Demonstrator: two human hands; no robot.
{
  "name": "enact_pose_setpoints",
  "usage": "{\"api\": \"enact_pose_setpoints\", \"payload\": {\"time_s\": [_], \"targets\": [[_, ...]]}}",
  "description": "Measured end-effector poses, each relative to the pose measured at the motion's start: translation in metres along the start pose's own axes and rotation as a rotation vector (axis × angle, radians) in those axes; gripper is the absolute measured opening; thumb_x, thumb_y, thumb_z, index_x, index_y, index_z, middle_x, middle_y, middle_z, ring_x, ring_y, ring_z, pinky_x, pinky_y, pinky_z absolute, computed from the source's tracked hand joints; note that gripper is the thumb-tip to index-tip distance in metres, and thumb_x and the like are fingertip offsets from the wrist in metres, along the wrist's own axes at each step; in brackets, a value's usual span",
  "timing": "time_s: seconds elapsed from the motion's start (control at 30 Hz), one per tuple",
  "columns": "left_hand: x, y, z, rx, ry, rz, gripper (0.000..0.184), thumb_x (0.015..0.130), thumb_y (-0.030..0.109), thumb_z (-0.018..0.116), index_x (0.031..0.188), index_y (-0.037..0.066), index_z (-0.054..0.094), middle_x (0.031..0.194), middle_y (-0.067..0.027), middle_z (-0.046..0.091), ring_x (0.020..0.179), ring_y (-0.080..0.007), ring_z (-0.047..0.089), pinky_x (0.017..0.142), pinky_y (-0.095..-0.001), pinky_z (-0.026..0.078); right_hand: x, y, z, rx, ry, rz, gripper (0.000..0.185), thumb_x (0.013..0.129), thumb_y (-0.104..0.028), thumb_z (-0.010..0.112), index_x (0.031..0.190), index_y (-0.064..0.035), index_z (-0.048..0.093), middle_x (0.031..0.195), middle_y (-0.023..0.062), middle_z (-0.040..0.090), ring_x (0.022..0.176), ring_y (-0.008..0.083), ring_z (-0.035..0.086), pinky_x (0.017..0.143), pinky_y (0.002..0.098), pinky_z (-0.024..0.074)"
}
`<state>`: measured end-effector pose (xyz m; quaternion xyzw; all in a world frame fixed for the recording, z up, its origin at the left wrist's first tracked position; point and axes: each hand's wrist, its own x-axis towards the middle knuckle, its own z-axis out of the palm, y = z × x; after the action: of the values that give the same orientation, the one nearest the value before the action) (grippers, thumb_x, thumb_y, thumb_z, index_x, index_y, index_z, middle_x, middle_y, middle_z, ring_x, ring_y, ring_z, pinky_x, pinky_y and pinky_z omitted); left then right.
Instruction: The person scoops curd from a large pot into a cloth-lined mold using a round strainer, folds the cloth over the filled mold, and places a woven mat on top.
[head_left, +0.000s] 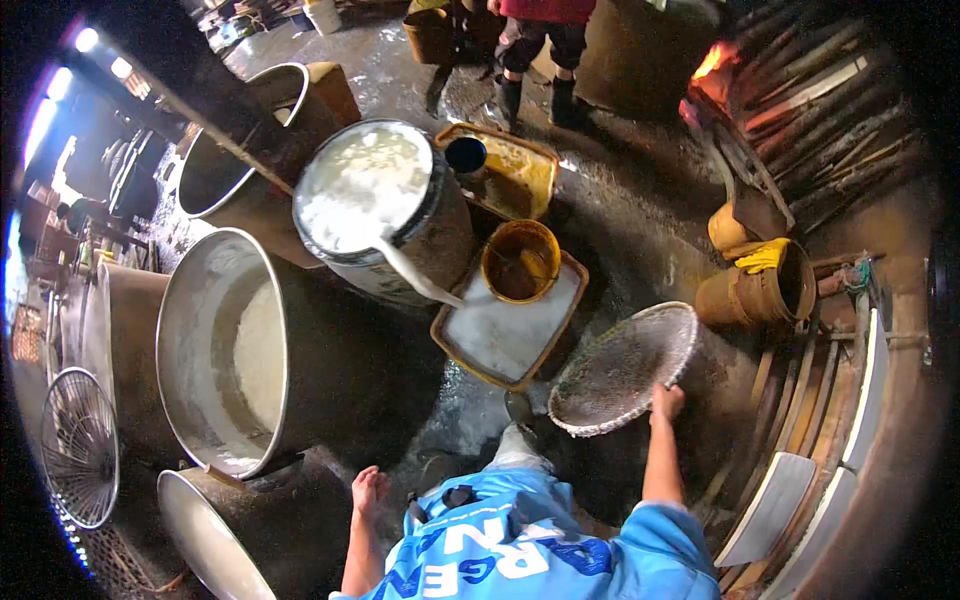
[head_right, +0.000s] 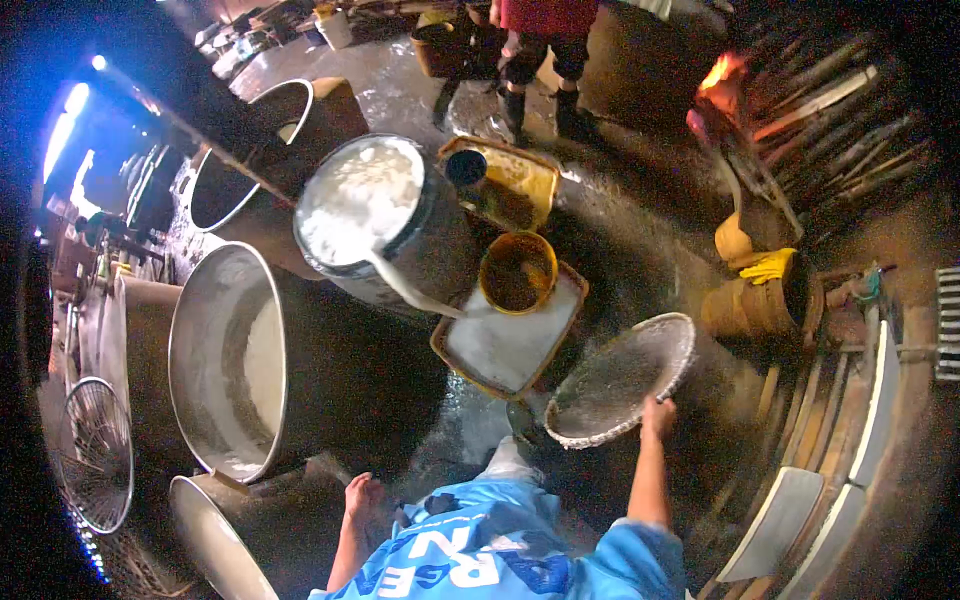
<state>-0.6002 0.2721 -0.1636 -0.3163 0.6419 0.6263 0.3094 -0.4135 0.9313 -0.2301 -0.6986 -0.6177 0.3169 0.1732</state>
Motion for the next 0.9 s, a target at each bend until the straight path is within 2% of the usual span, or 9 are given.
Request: {"api": "enact_pose_setpoints", "payload": {"time_s": [0.03,0.07,0.13,0.33,0.47,0.6,0.73,0.8,0.9], "targets": [[-0.011,0.002,0.007,0.076,0.022,-0.014,0.026,0.086,0.023,0.053,0.108,0.008,0.053,0.080,-0.0059,0.061,0.060,-0.0152,0.059,0.045,-0.0234,0.041,0.002,-0.004,0.008,0.052,-0.075,0.163,0.013,0.066,-0.008,0.060,0.074,0.0023,0.057,0.071,0.0120,0.061,0.062,0.0244,0.058,0.059,0.0385,0.0460],[-0.025,0.007,0.011,0.147,0.042,-0.026,0.024,0.086,0.021,0.052,0.106,0.009,0.054,0.080,-0.0059,0.061,0.058,-0.0146,0.058,0.044,-0.0232,0.040,-0.004,-0.008,0.029,-0.148,0.253,0.203,0.018,0.066,-0.010,0.061,0.080,0.0023,0.060,0.085,0.0175,0.064,0.077,0.0313,0.062,0.070,0.0409,0.0483],[-0.052,0.025,0.027,0.272,0.131,-0.058,0.023,0.086,0.019,0.051,0.106,0.009,0.055,0.079,-0.0056,0.061,0.058,-0.0147,0.057,0.045,-0.0244,0.041,0.018,0.021,0.041,-0.226,-0.016,0.194,0.026,0.066,-0.015,0.063,0.084,0.0031,0.061,0.093,0.0218,0.062,0.088,0.0354,0.060,0.077,0.0422,0.0474],[-0.081,0.038,0.015,0.309,0.252,-0.087,0.030,0.086,0.025,0.050,0.112,0.010,0.051,0.093,-0.0070,0.061,0.066,-0.0161,0.060,0.053,-0.0265,0.045,0.014,0.028,0.099,-0.390,-0.192,0.184,0.034,0.062,-0.023,0.065,0.085,0.0015,0.060,0.086,0.0237,0.062,0.082,0.0386,0.060,0.075,0.0423,0.0474],[-0.099,0.047,0.029,0.266,0.317,-0.044,0.029,0.086,0.025,0.051,0.110,0.009,0.051,0.091,-0.0067,0.061,0.067,-0.0159,0.060,0.052,-0.0258,0.045,-0.052,-0.014,0.170,-0.369,-0.114,0.122,0.031,0.063,-0.020,0.065,0.088,-0.0009,0.063,0.088,0.0214,0.063,0.088,0.0349,0.060,0.081,0.0408,0.0459],[-0.104,0.011,0.009,0.018,0.324,0.030,0.023,0.085,0.020,0.051,0.106,0.010,0.052,0.085,-0.0064,0.061,0.062,-0.0171,0.059,0.047,-0.0260,0.044,-0.131,-0.041,0.227,0.088,-0.525,-0.310,0.027,0.068,-0.014,0.063,0.092,-0.0030,0.063,0.085,0.0146,0.066,0.082,0.0274,0.063,0.074,0.0352,0.0483],[-0.094,-0.065,-0.037,-0.229,0.389,-0.048,0.023,0.085,0.022,0.052,0.106,0.012,0.053,0.085,-0.0071,0.062,0.062,-0.0189,0.061,0.049,-0.0310,0.048,-0.233,-0.093,0.257,0.054,-1.038,-0.496,0.022,0.070,-0.011,0.062,0.091,-0.0059,0.065,0.078,0.0089,0.066,0.069,0.0207,0.064,0.065,0.0327,0.0498],[-0.090,-0.101,-0.063,-0.294,0.407,-0.138,0.024,0.086,0.024,0.053,0.107,0.013,0.053,0.087,-0.0068,0.062,0.064,-0.0210,0.062,0.051,-0.0333,0.049,-0.304,-0.156,0.226,-0.232,-1.164,-0.609,0.021,0.069,-0.013,0.063,0.090,-0.0071,0.065,0.076,0.0085,0.066,0.066,0.0188,0.063,0.064,0.0326,0.0499],[-0.087,-0.153,-0.080,-0.473,0.536,-0.229,0.028,0.087,0.025,0.047,0.111,0.011,0.052,0.091,-0.0088,0.062,0.068,-0.0247,0.062,0.053,-0.0357,0.050,-0.417,-0.198,0.233,-0.067,-1.276,-1.013,0.021,0.072,-0.015,0.060,0.090,-0.0061,0.064,0.075,0.0088,0.066,0.064,0.0143,0.062,0.062,0.0303,0.0503]]}}
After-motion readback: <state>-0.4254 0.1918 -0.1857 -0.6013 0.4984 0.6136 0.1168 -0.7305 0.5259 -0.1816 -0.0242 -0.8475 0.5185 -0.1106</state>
